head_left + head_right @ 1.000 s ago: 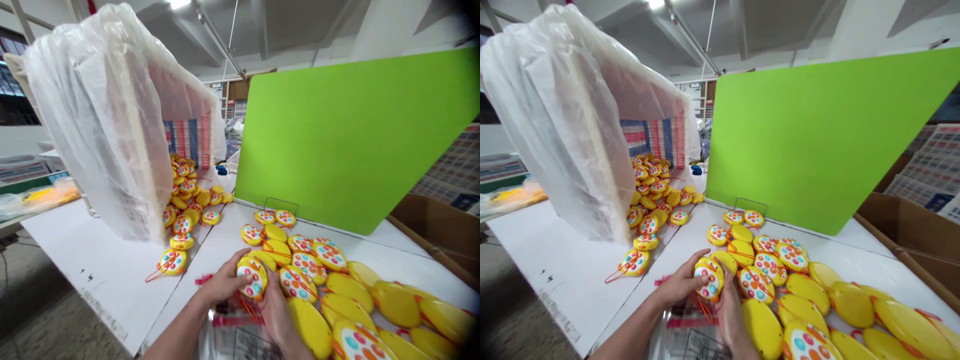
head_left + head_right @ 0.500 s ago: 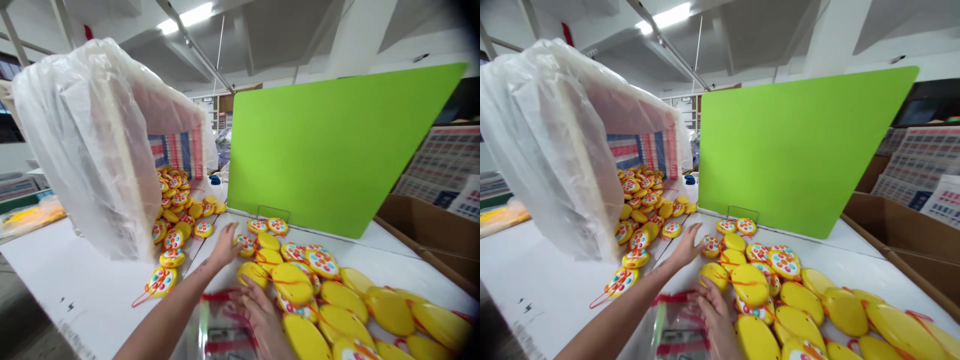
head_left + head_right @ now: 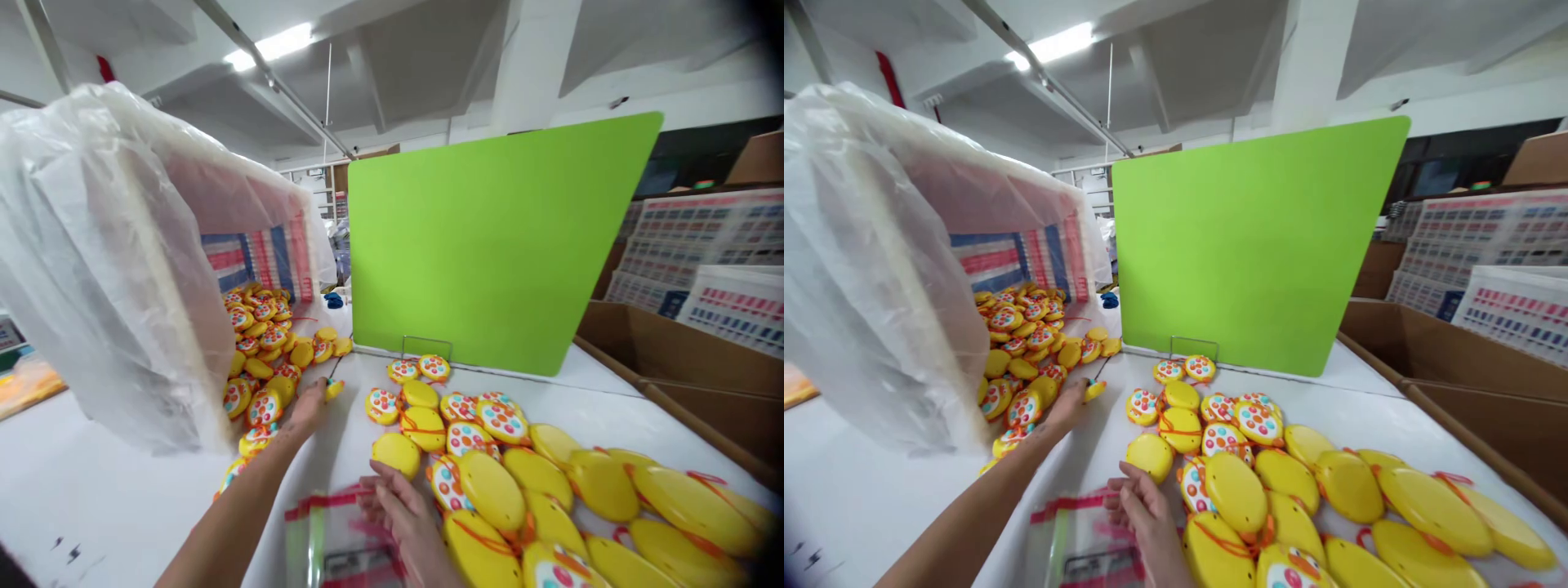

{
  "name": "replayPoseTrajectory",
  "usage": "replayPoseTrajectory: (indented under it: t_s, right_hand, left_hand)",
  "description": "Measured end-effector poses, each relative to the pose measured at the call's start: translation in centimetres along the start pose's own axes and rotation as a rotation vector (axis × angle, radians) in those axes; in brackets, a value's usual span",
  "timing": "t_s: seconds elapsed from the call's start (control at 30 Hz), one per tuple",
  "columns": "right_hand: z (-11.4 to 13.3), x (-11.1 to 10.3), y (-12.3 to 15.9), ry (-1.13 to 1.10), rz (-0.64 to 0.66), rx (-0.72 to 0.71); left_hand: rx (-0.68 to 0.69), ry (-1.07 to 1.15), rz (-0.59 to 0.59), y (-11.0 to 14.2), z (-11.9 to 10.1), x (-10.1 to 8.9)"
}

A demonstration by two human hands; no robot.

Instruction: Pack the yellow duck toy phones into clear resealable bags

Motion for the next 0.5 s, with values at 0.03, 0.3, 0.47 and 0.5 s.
replayPoseTrajectory:
  t_s: [0.03, 0.3, 0.47, 0.5]
  right_hand:
    - [0.2, 0.2, 0.2, -0.019, -0.005, 0.006]
    - [1.5, 1.1, 0.8, -0.19, 0.014, 0.054]
    - [1.3, 0.7, 1.1, -0.196, -0.058, 0.017]
    - [1.3, 0.7, 1.1, -0.205, -0.05, 0.005]
  left_hand:
    - [0.022, 0.017, 0.042, 0.7, -0.7, 0.0]
    - [0.259, 0.384, 0.541, 10.8, -7.0, -0.1]
    - [0.049, 0.621, 0.363, 12.9, -6.1, 0.6]
    - [-0.05, 0.694, 0.264, 13.0, -5.5, 0.9]
Point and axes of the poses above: each hand's wrist, its own y-axis away from the middle knuckle, its own x-axis out of the palm, z = x × y, the point moved 1 cm from there along -y, towards the middle knuckle, and after that the axes turned 1 degree about -x, right-handed, at the moved point
